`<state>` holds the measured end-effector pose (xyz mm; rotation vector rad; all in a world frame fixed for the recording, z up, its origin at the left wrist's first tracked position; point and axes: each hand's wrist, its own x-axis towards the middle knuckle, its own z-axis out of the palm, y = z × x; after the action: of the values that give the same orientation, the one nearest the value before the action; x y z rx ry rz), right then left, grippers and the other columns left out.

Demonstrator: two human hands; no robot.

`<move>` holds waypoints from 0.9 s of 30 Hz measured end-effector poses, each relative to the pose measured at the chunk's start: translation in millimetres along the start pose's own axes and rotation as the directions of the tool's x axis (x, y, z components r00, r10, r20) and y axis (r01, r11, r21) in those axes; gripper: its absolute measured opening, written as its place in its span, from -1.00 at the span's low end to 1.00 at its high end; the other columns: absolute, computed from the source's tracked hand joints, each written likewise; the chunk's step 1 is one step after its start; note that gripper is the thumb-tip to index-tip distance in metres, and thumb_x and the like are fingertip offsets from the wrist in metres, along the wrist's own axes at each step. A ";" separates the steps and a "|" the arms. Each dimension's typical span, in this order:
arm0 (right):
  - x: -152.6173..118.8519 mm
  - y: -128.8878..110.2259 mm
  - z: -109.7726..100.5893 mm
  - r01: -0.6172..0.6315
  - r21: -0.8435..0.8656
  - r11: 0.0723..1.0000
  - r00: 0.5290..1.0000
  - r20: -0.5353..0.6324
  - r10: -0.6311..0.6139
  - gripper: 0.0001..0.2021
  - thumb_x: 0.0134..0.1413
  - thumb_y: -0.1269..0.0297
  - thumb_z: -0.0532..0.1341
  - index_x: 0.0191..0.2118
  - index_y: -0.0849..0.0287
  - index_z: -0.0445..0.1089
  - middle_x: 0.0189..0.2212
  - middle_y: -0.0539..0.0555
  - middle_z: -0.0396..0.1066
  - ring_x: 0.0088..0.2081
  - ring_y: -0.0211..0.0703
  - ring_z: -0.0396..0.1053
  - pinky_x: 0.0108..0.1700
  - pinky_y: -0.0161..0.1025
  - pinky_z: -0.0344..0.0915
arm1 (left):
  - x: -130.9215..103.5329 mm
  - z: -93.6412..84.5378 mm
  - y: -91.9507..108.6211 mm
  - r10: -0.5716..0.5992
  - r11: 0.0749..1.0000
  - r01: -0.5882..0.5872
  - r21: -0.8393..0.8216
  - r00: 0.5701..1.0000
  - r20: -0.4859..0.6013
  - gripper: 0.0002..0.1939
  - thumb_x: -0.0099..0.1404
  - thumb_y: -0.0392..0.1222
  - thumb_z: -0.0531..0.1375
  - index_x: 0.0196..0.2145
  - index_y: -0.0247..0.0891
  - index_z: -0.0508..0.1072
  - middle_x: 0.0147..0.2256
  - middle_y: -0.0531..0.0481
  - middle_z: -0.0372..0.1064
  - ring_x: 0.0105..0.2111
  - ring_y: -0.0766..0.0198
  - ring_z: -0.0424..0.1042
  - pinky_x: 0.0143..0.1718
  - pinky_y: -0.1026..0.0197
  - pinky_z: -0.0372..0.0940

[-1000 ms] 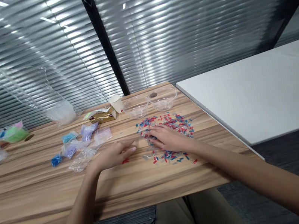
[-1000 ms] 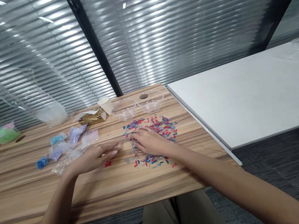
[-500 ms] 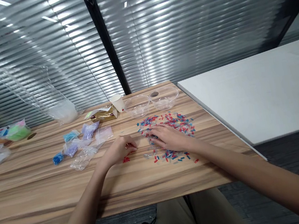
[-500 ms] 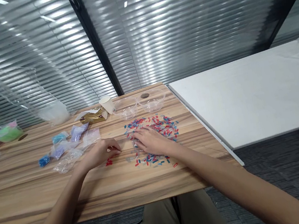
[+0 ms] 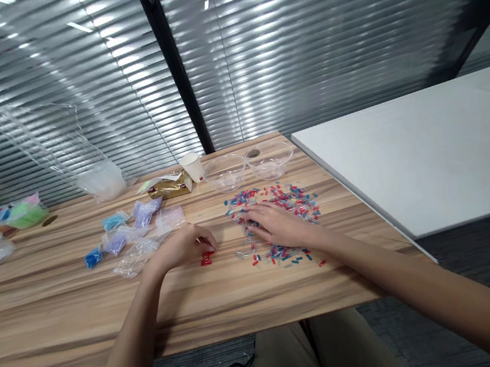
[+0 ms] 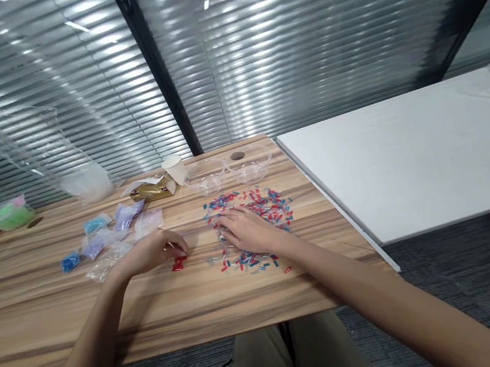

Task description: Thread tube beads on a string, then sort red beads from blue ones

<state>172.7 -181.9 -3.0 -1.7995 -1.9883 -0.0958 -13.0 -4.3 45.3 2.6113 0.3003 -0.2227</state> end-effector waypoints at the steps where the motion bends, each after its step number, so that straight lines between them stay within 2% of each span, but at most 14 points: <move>1: 0.1 -0.1 -0.1 0.002 -0.001 1.000 1.000 0.000 -0.002 -0.75 0.24 0.29 -0.03 -0.07 0.23 0.30 -0.06 0.20 0.33 0.03 -0.06 0.23 0.08 -0.05 0.14 | -0.5 -1.2 1.0 -0.005 1.000 0.005 0.000 1.000 -0.015 -0.80 0.12 -0.33 0.08 -0.41 -0.28 0.52 -0.44 0.00 0.48 -0.46 0.31 0.41 -0.42 0.36 0.22; 4: 0.2 -0.5 -0.5 0.006 -0.007 1.000 1.000 0.001 -0.006 -0.75 0.24 0.31 -0.02 -0.08 0.23 0.30 -0.05 0.19 0.33 0.01 -0.06 0.24 0.08 -0.05 0.14 | -1.2 -3.5 3.3 -0.002 1.000 0.002 -0.001 0.999 -0.038 -0.81 0.15 -0.28 0.09 -0.41 -0.28 0.52 -0.43 -0.01 0.48 -0.45 0.30 0.41 -0.41 0.36 0.21; 7: 0.0 0.1 0.0 0.009 -0.016 1.000 1.000 -0.002 -0.009 -0.75 0.24 0.31 -0.02 -0.07 0.23 0.30 -0.06 0.18 0.33 0.02 -0.05 0.24 0.08 -0.06 0.14 | -2.0 -4.1 4.8 0.001 1.000 -0.001 0.001 1.000 -0.012 -0.79 0.19 -0.20 0.09 -0.43 -0.28 0.52 -0.45 0.00 0.47 -0.48 0.32 0.39 -0.43 0.37 0.19; 14: -1.3 3.9 4.0 0.042 -0.035 0.999 0.999 -0.029 -0.043 -0.74 0.23 0.33 -0.02 -0.05 0.25 0.29 -0.03 0.17 0.32 0.04 -0.05 0.22 0.11 -0.08 0.12 | -5.5 -5.4 9.5 -0.027 0.997 0.024 0.078 0.999 0.035 -0.52 0.29 0.08 0.01 -0.55 -0.32 0.47 -0.58 0.00 0.41 -0.58 0.37 0.31 -0.52 0.37 0.10; 21: -0.4 2.6 3.4 0.042 -0.037 0.998 0.999 -0.022 -0.043 -0.74 0.24 0.32 -0.02 -0.05 0.24 0.29 -0.02 0.18 0.32 0.06 -0.05 0.21 0.11 -0.07 0.11 | -8.0 -8.9 16.1 -0.118 0.988 0.109 0.108 0.990 0.083 -0.45 0.27 0.16 -0.01 -0.55 -0.32 0.49 -0.59 -0.01 0.41 -0.59 0.37 0.29 -0.52 0.36 0.09; 27: -0.5 3.6 4.1 0.039 -0.024 0.999 0.999 -0.030 -0.039 -0.76 0.22 0.32 -0.01 -0.06 0.22 0.30 -0.01 0.18 0.31 0.05 -0.06 0.22 0.10 -0.07 0.12 | -9.0 -10.7 15.2 -0.123 0.989 0.116 0.087 0.989 0.085 -0.45 0.25 0.17 0.01 -0.60 -0.34 0.45 -0.62 0.00 0.37 -0.62 0.38 0.23 -0.54 0.35 0.06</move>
<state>175.0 -180.4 -7.7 -1.7640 -2.0095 -0.1587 -16.8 -13.5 63.5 2.6570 0.4250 -0.4011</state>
